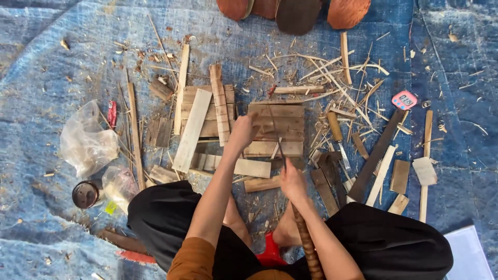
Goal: Splitting and shaving small wooden blocks into thin strips using a hammer and a sickle.
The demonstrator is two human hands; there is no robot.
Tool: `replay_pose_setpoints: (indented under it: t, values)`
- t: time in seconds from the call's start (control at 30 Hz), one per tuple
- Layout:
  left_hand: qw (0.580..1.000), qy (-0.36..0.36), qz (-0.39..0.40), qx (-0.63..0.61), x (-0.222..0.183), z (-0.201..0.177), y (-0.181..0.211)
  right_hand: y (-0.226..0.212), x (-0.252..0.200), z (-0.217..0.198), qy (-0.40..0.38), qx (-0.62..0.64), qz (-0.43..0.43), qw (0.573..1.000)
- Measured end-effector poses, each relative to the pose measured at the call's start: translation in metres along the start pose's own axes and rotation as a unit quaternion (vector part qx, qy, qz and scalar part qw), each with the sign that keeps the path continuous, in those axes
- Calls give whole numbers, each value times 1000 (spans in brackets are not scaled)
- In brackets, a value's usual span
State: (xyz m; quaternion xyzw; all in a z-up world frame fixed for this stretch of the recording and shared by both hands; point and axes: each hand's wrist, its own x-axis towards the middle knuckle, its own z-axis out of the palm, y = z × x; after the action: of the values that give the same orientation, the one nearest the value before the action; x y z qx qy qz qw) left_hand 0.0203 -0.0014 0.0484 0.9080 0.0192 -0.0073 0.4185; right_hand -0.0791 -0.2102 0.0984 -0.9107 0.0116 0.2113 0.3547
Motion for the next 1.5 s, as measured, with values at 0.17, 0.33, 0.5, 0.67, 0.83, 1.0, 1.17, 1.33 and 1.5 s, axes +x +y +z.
replay_pose_setpoints:
  t: [0.17, 0.33, 0.5, 0.67, 0.83, 1.0, 1.17, 1.33, 1.5]
  values:
    - [995, 1, -96, 42, -13, -1, -12, 16, 11, 0, 6, 39, 29, 999]
    - [996, 61, -42, 44, -25, -15, -37, -33, -36, -35, 88, -40, -34, 995]
    - [994, 81, -69, 36, -25, -25, -39, 36, 20, 38, 24, 2, -14, 1000]
    - [997, 53, -57, 12, -29, -18, -43, 21, -2, 5, 61, -17, -39, 997]
    - [996, 76, -38, 7, -31, -21, -34, -13, -17, -19, 54, -31, -6, 998]
    - [997, 53, -46, 28, -29, -18, -17, 69, 40, 59, -2, 21, 17, 1000]
    - [994, -25, -4, 106, -17, 32, -12, 71, 36, 64, -7, -42, -9, 999]
    - [976, 53, 61, 202, -4, 40, -4, 24, 9, 23, -15, -16, -7, 1000]
    - [974, 122, 106, 161, -20, 31, 11, 15, 3, 13, 6, -19, -21, 1000]
